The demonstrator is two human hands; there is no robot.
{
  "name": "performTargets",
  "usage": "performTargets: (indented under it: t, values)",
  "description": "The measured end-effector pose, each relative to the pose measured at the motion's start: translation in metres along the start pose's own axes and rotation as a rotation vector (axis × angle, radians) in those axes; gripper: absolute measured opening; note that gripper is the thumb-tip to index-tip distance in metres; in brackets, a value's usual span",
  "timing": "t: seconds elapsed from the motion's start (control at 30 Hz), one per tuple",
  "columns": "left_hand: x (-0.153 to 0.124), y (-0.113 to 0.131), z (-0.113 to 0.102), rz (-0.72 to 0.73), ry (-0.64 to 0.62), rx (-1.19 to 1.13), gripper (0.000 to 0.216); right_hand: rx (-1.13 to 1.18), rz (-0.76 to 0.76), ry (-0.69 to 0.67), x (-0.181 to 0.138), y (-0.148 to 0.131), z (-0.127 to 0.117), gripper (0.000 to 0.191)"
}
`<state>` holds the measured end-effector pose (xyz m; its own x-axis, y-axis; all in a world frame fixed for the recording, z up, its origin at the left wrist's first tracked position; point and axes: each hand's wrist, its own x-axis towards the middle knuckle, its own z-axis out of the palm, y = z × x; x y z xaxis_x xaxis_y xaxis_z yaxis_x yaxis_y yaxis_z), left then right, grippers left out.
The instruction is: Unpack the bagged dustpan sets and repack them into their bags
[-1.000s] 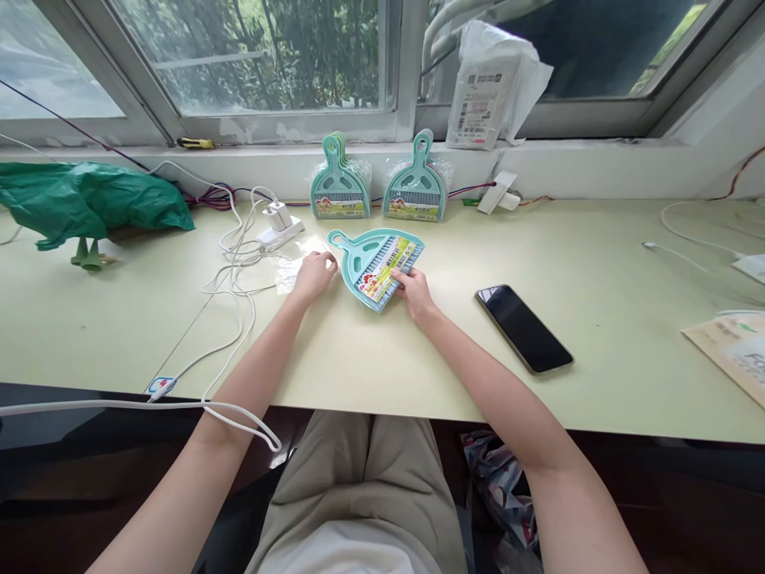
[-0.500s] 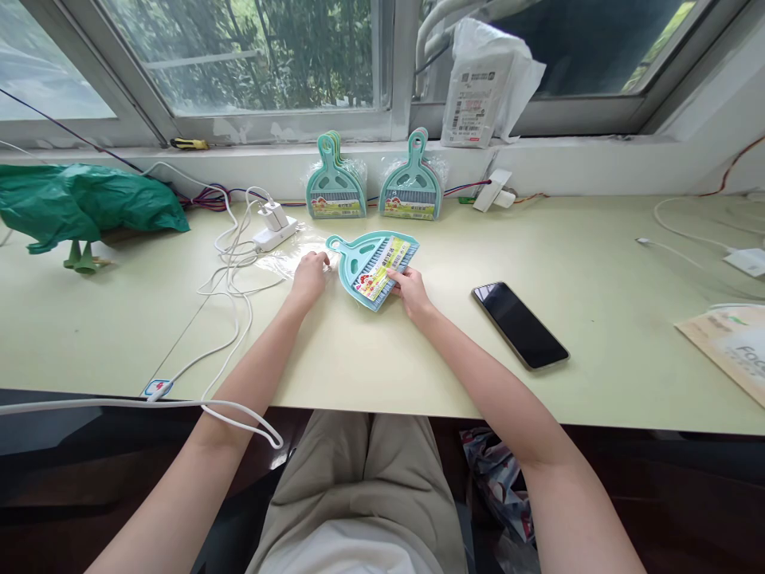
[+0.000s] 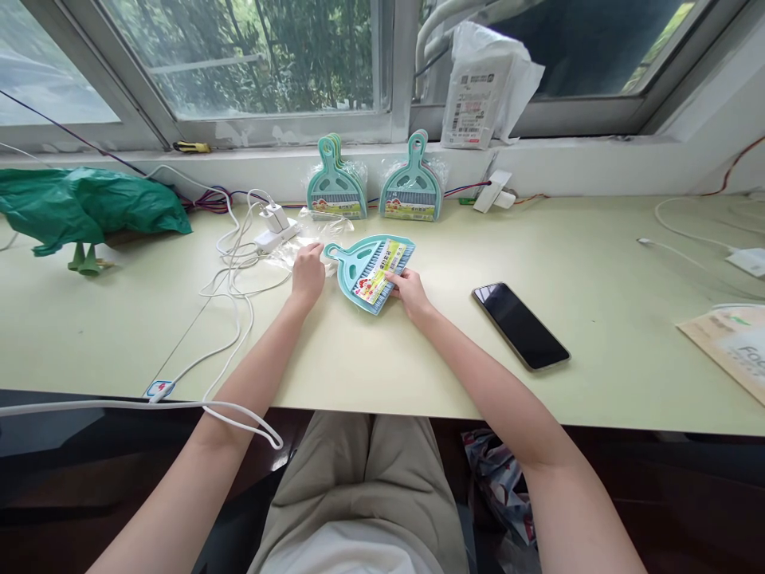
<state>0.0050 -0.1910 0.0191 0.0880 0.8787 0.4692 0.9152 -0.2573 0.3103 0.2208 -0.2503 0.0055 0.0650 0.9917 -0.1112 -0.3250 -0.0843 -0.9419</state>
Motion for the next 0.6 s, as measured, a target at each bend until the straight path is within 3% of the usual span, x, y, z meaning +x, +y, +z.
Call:
performTargets:
  t: [0.33, 0.6]
  values:
    - [-0.007, 0.024, -0.009, 0.096, -0.09, 0.007, 0.055, 0.008, -0.033, 0.001, -0.002, 0.001, 0.0, 0.009]
    - [-0.007, 0.027, -0.006, 0.3, -0.156, -0.218, 0.048, 0.047, -0.055, 0.024, 0.0, 0.003, -0.001, 0.007]
